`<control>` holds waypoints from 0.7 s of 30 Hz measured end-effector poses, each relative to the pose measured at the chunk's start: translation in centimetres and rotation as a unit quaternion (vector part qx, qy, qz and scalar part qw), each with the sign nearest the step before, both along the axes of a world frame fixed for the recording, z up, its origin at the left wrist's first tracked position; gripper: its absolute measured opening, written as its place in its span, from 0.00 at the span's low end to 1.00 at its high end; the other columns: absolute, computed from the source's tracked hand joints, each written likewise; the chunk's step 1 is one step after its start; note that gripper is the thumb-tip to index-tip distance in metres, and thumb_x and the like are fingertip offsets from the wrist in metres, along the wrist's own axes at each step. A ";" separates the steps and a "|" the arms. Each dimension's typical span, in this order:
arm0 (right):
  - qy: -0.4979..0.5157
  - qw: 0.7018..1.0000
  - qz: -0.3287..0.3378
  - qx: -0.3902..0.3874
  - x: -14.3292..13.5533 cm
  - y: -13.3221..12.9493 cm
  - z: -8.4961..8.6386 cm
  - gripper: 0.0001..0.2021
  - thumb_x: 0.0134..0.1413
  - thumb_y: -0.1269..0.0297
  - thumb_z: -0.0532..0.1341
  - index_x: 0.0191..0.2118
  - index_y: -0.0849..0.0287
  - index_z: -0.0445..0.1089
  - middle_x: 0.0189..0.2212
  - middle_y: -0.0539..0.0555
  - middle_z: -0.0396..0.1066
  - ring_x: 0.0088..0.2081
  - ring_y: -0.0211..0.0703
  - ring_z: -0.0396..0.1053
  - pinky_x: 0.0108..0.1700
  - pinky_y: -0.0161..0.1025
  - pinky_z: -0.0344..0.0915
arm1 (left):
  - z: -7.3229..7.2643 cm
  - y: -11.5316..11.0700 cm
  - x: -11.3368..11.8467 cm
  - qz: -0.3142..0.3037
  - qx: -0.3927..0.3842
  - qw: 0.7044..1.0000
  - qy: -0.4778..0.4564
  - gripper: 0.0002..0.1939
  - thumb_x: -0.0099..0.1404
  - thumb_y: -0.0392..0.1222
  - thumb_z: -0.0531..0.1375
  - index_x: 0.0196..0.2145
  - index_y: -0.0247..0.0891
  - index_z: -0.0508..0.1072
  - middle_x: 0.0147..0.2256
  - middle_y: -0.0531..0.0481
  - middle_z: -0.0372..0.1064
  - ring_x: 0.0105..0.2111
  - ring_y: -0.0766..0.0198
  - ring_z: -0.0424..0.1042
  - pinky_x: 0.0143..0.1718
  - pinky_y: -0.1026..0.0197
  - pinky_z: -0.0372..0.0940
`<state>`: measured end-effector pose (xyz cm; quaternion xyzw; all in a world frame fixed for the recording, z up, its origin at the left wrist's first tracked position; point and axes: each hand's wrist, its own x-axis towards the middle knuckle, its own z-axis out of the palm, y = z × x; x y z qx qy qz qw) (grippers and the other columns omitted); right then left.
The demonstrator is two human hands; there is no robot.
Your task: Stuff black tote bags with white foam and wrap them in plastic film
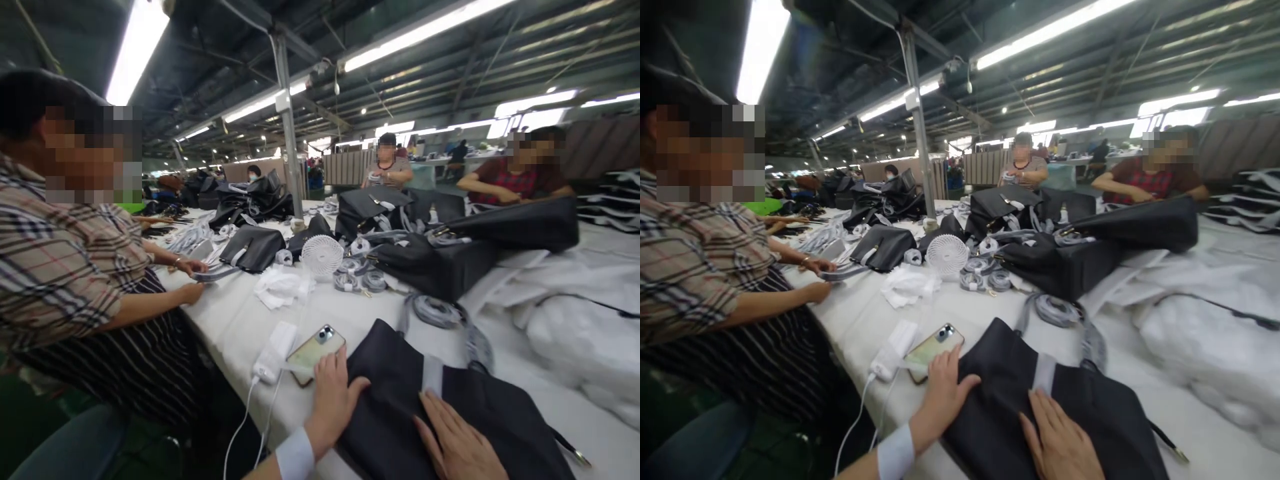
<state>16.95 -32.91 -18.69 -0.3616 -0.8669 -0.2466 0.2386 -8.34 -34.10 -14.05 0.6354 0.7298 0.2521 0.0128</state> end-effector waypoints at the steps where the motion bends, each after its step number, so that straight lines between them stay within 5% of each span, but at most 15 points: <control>1: 0.000 1.000 -0.024 -0.017 -0.6 -0.4 0.7 0.21 0.59 0.69 0.47 0.50 0.52 0.73 0.54 0.56 0.70 0.51 0.53 0.71 0.41 0.47 0.70 | 0.2 0.3 -0.1 -0.002 -0.006 1.000 0.015 0.30 0.65 0.53 0.59 0.59 0.34 0.63 0.47 0.40 0.68 0.48 0.50 0.67 0.52 0.49 0.61; 6: 0.051 0.987 -0.108 -0.108 -2.3 -1.2 2.1 0.22 0.66 0.56 0.47 0.55 0.63 0.68 0.53 0.62 0.71 0.51 0.52 0.70 0.44 0.47 0.68 | 1.0 1.4 -0.6 -0.038 -0.064 0.993 0.087 0.21 0.68 0.56 0.53 0.47 0.37 0.72 0.38 0.44 0.73 0.43 0.53 0.71 0.46 0.54 0.64; 13: 0.061 0.972 -0.109 -0.197 -2.1 -2.4 2.7 0.19 0.66 0.59 0.49 0.56 0.59 0.67 0.56 0.58 0.69 0.54 0.50 0.68 0.49 0.46 0.64 | 0.4 0.3 -0.8 -0.043 -0.104 0.988 0.101 0.22 0.71 0.57 0.48 0.45 0.37 0.71 0.32 0.44 0.75 0.34 0.52 0.75 0.34 0.57 0.65; 21: 0.078 0.959 -0.137 -0.237 -3.1 -3.0 3.9 0.18 0.66 0.63 0.50 0.56 0.59 0.68 0.57 0.58 0.67 0.56 0.50 0.66 0.51 0.47 0.61 | -1.1 0.7 -1.3 -0.031 -0.104 0.994 0.012 0.19 0.71 0.56 0.50 0.45 0.40 0.70 0.34 0.45 0.76 0.36 0.55 0.76 0.37 0.60 0.63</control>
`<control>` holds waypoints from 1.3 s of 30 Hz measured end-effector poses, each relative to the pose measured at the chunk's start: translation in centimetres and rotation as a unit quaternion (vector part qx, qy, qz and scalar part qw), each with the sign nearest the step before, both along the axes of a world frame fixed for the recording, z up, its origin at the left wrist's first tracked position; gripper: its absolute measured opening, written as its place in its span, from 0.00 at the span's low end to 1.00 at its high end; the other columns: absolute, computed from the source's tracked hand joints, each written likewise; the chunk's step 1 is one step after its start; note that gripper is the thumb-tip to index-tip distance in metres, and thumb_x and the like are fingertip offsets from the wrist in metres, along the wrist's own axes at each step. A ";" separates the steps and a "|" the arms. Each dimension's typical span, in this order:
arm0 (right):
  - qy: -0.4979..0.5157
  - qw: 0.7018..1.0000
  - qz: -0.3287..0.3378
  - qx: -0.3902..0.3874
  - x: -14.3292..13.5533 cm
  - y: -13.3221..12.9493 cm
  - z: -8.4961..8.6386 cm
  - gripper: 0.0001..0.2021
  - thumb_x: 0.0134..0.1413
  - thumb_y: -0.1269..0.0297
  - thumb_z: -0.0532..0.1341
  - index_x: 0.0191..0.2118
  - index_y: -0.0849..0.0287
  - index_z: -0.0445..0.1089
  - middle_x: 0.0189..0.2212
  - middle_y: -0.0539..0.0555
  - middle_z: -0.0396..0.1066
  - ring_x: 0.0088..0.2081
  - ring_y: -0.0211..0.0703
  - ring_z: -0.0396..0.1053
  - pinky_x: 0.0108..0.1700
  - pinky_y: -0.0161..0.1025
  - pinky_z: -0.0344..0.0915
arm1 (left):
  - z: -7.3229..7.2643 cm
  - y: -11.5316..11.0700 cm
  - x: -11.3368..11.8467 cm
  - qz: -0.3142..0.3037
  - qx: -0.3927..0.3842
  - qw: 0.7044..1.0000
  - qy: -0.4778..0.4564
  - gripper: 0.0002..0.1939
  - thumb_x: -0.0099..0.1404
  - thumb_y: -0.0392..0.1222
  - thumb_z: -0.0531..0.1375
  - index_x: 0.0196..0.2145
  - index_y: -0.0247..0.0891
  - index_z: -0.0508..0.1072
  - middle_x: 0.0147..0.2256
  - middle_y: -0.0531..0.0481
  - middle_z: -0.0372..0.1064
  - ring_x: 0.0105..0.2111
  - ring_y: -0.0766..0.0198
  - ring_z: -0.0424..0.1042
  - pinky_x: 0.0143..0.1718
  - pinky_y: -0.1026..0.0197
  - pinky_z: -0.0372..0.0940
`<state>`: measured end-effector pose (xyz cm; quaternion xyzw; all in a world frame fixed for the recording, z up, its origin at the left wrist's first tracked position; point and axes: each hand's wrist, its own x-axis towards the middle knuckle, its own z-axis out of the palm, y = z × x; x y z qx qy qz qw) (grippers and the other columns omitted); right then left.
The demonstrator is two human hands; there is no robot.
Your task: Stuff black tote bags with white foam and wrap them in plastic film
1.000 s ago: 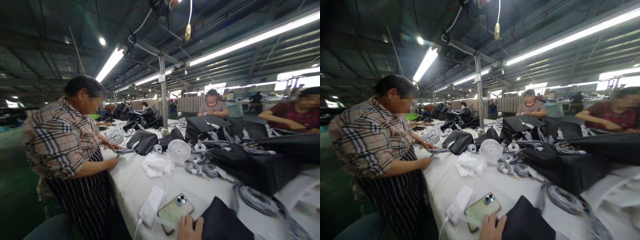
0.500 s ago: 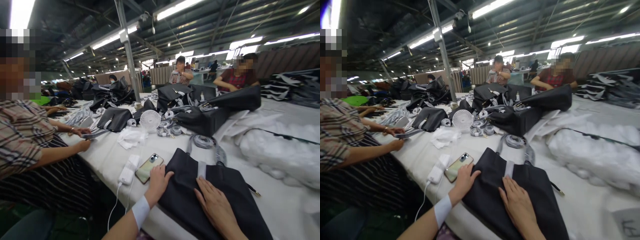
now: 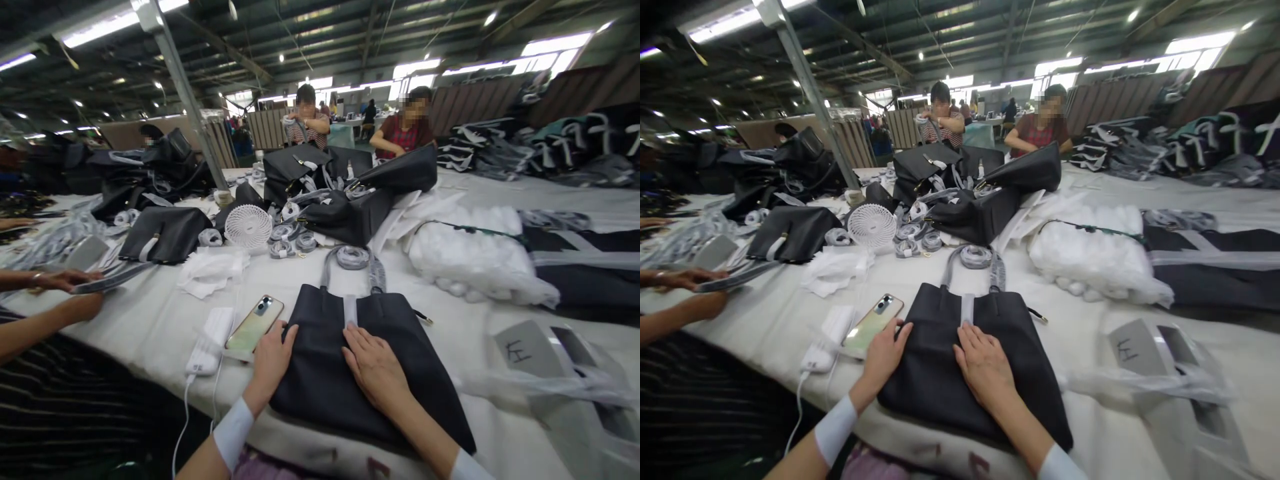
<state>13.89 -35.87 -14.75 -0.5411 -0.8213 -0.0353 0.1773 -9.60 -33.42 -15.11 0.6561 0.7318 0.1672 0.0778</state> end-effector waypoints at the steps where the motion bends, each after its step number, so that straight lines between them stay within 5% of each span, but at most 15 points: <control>1: 0.002 1.000 -0.002 -0.001 -0.1 -0.1 0.0 0.18 0.66 0.63 0.50 0.55 0.60 0.68 0.57 0.58 0.67 0.56 0.50 0.66 0.52 0.47 0.61 | 0.0 0.0 -0.1 0.000 0.001 1.000 -0.002 0.19 0.71 0.55 0.50 0.44 0.40 0.70 0.35 0.45 0.76 0.36 0.55 0.76 0.37 0.60 0.64; 5: 0.016 1.000 -0.019 0.003 -0.5 -0.5 -0.1 0.17 0.66 0.64 0.50 0.56 0.60 0.68 0.57 0.59 0.67 0.56 0.50 0.65 0.52 0.48 0.60 | 1.4 -0.3 0.1 -0.011 -0.010 0.998 0.055 0.20 0.72 0.54 0.48 0.43 0.38 0.71 0.32 0.44 0.74 0.35 0.55 0.75 0.38 0.58 0.64; 8: 0.025 0.999 -0.027 -0.008 -0.6 -1.0 0.0 0.17 0.66 0.63 0.50 0.56 0.60 0.66 0.58 0.58 0.67 0.57 0.49 0.64 0.54 0.48 0.59 | 3.3 -0.9 1.3 -0.052 0.045 0.985 0.157 0.18 0.72 0.50 0.49 0.46 0.36 0.72 0.39 0.38 0.73 0.44 0.46 0.71 0.45 0.46 0.63; 12: 0.031 0.999 -0.028 -0.024 -0.5 -1.4 -0.1 0.18 0.66 0.63 0.50 0.58 0.59 0.64 0.59 0.57 0.65 0.58 0.48 0.63 0.55 0.48 0.59 | 4.3 -2.3 5.1 -0.215 0.123 0.965 0.088 0.24 0.71 0.47 0.50 0.60 0.36 0.60 0.58 0.35 0.61 0.59 0.46 0.60 0.59 0.38 0.53; 16: 0.039 0.998 -0.016 -0.039 -0.2 -1.7 -0.9 0.20 0.63 0.66 0.53 0.59 0.57 0.63 0.57 0.58 0.67 0.58 0.48 0.62 0.57 0.48 0.59 | 2.2 -3.3 9.2 -0.375 0.094 0.922 -0.027 0.33 0.71 0.49 0.49 0.68 0.36 0.42 0.65 0.37 0.51 0.65 0.54 0.51 0.61 0.46 0.53; 20: 0.071 0.996 -0.001 -0.056 0.3 -1.9 -1.3 0.21 0.60 0.67 0.56 0.58 0.57 0.64 0.54 0.59 0.69 0.56 0.49 0.64 0.59 0.48 0.58 | -0.5 -2.8 10.6 -0.387 0.099 0.916 -0.030 0.38 0.70 0.56 0.48 0.68 0.33 0.39 0.65 0.31 0.47 0.63 0.48 0.54 0.59 0.46 0.57; 25: 0.129 0.988 0.013 -0.083 1.2 -1.9 -0.5 0.18 0.62 0.70 0.52 0.55 0.58 0.65 0.46 0.58 0.73 0.48 0.47 0.70 0.53 0.45 0.65 | -2.4 -2.3 10.2 -0.399 0.166 0.902 -0.002 0.42 0.69 0.61 0.45 0.68 0.31 0.34 0.62 0.30 0.55 0.61 0.50 0.60 0.57 0.48 0.59; 28: 0.226 0.968 -0.034 -0.099 2.0 -1.5 0.2 0.18 0.63 0.70 0.48 0.55 0.60 0.65 0.41 0.58 0.75 0.41 0.48 0.73 0.46 0.45 0.69 | -3.2 -2.6 10.2 -0.398 0.225 0.888 0.047 0.43 0.69 0.61 0.47 0.68 0.30 0.37 0.61 0.33 0.59 0.60 0.51 0.62 0.56 0.50 0.60; 33: 0.441 0.882 -0.075 -0.150 5.1 0.8 2.0 0.18 0.62 0.60 0.52 0.54 0.58 0.67 0.31 0.54 0.77 0.29 0.45 0.76 0.37 0.41 0.72 | -3.9 -2.4 10.6 -0.366 0.320 0.867 0.107 0.38 0.67 0.59 0.52 0.65 0.29 0.52 0.56 0.36 0.66 0.54 0.51 0.68 0.50 0.54 0.65; 39: 0.469 0.856 -0.186 -0.117 11.8 8.5 4.0 0.22 0.54 0.54 0.56 0.51 0.61 0.70 0.34 0.58 0.77 0.36 0.49 0.77 0.38 0.44 0.73 | -5.0 -1.1 10.3 -0.381 0.364 0.841 0.124 0.33 0.68 0.55 0.53 0.63 0.32 0.58 0.53 0.40 0.70 0.51 0.56 0.72 0.45 0.60 0.69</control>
